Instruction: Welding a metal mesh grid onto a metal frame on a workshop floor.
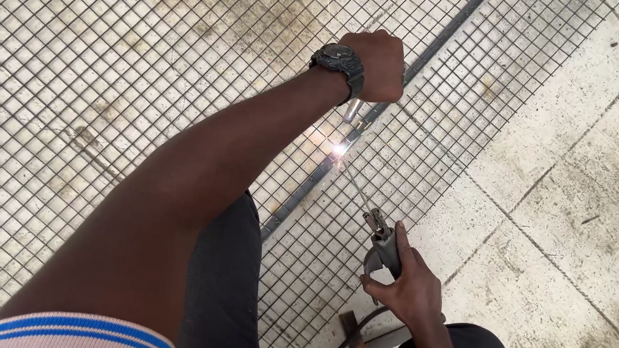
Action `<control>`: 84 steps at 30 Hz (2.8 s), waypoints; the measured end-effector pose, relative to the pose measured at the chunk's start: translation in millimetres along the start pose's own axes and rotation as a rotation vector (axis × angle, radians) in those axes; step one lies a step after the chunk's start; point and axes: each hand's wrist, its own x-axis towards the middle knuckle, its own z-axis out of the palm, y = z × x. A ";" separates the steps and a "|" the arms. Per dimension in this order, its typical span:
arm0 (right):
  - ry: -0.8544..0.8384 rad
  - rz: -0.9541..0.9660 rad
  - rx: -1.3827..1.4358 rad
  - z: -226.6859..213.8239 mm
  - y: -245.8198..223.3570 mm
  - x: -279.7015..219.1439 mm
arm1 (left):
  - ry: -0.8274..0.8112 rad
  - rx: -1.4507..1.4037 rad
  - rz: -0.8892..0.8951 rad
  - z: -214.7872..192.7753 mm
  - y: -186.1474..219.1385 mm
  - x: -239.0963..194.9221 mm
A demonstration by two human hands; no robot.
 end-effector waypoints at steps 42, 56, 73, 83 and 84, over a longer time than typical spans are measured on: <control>0.457 0.194 0.299 -54.7 8.5 5.5 | -0.068 -0.022 0.004 -4.1 11.4 -4.2; 0.663 -0.061 0.079 -228.9 180.5 79.2 | -0.167 -0.046 0.067 -18.4 -11.1 -16.8; 0.283 0.287 0.023 -88.0 11.2 37.6 | -0.136 -0.150 -0.022 -18.1 -64.9 -18.1; 0.362 0.265 0.560 -26.1 -21.4 24.1 | -0.106 -0.157 -0.033 -36.0 -45.5 -4.0; 0.340 0.255 0.543 -31.2 -23.8 21.2 | -0.081 -0.158 -0.021 -38.1 -41.7 -0.3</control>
